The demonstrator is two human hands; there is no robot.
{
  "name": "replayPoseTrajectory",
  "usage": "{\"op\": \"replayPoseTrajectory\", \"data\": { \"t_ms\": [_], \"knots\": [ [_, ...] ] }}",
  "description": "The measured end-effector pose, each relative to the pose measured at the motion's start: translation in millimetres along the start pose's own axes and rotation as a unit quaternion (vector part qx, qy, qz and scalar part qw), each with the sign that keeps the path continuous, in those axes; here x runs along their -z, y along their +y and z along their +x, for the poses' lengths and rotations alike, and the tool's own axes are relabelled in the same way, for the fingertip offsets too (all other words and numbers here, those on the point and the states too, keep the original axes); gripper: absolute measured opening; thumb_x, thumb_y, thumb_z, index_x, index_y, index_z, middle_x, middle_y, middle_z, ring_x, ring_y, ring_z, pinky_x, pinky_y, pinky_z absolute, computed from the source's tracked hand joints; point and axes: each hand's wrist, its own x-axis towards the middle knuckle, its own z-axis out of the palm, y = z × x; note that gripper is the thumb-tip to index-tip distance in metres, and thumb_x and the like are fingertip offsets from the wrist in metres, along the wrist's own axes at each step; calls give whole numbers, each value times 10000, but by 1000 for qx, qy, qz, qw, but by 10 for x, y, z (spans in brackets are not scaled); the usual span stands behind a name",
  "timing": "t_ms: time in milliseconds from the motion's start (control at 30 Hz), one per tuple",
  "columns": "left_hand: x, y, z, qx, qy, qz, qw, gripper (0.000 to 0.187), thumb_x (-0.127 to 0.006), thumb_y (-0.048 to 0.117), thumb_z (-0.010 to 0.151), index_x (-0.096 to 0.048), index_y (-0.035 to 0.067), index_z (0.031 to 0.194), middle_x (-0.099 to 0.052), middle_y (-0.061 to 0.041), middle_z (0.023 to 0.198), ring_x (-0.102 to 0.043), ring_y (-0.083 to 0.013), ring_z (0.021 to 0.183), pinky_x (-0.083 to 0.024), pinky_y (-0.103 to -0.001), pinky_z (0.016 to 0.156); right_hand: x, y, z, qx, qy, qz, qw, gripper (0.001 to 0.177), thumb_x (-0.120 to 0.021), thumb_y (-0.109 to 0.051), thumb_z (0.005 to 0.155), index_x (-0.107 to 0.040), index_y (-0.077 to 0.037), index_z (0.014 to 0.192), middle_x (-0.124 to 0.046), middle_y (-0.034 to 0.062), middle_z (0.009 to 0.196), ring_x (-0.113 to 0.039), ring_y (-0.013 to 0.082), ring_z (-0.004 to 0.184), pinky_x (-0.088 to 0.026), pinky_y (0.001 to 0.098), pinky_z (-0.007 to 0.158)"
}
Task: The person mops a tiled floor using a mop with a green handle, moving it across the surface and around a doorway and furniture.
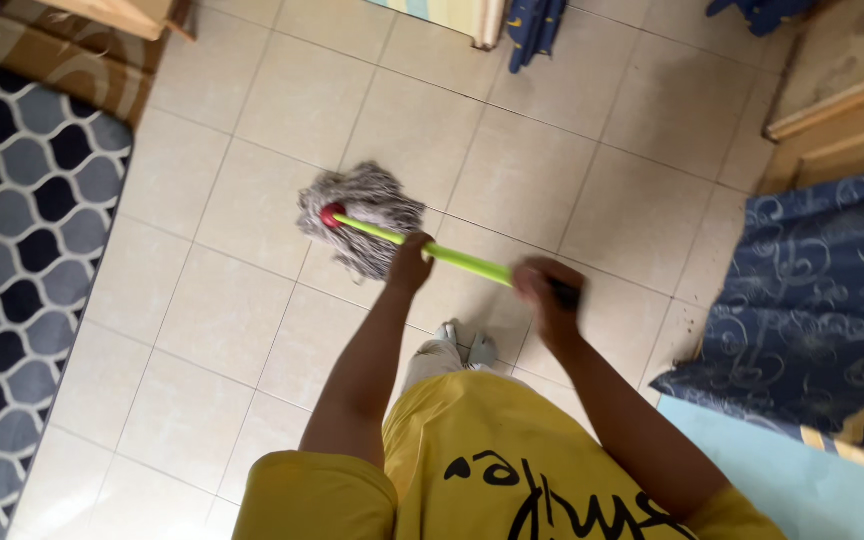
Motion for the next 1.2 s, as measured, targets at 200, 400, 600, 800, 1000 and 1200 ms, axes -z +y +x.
{"op": "replayPoseTrajectory", "data": {
  "t_ms": [200, 400, 600, 800, 1000, 1200],
  "knots": [
    [489, -578, 59, 114, 77, 134, 981, 32, -662, 96, 969, -661, 127, 975, -645, -124, 1152, -640, -335, 1088, -541, -429, 983, -877, 202, 155, -16, -116, -63, 991, 157, -599, -32, 996, -636, 28, 855, -603, 35, 756, -532, 91, 682, -457, 270, 628],
    [88, -325, -149, 122, 144, 23, 982, 123, -554, 140, 951, -611, 148, 1059, -678, -125, 1057, -680, -379, 963, -555, -497, 849, -617, 41, -95, -25, -71, -92, 993, 103, -618, -19, 980, -687, 29, 921, -673, 33, 841, -552, 81, 693, -482, 252, 624],
    [-560, 547, -134, 125, 6, 157, 980, 169, -556, 218, 954, -593, 102, 1071, -670, -119, 919, -701, -283, 660, -554, -449, 523, -144, -989, -195, -69, -36, -183, 980, 138, -630, -6, 983, -722, 19, 1083, -711, 67, 881, -610, 93, 740, -533, 253, 673],
    [-354, 1590, -316, 5, -99, -4, 995, 283, -661, 315, 909, -640, 80, 1065, -703, -140, 962, -719, -336, 851, -590, -470, 698, -121, -1825, -306, -59, 8, -233, 971, 245, -557, -19, 1058, -618, 43, 829, -615, 113, 716, -611, 167, 668, -579, 382, 808],
    [365, 1252, -277, -43, -128, 21, 991, 364, -704, 398, 915, -621, 70, 1051, -692, -133, 946, -730, -320, 853, -597, -460, 710, -525, -1346, -209, 44, -25, -137, 989, 326, -524, -13, 1011, -515, 21, 686, -514, 106, 563, -512, 167, 511, -558, 447, 740],
    [1026, 210, 34, -27, -90, 67, 993, 348, -705, 390, 894, -642, 78, 1033, -698, -124, 959, -727, -314, 889, -613, -454, 670, -1585, -785, 162, 63, -34, -40, 997, 253, -510, 7, 949, -501, 23, 696, -499, 84, 556, -464, 138, 478, -483, 360, 600]
  ]
}}
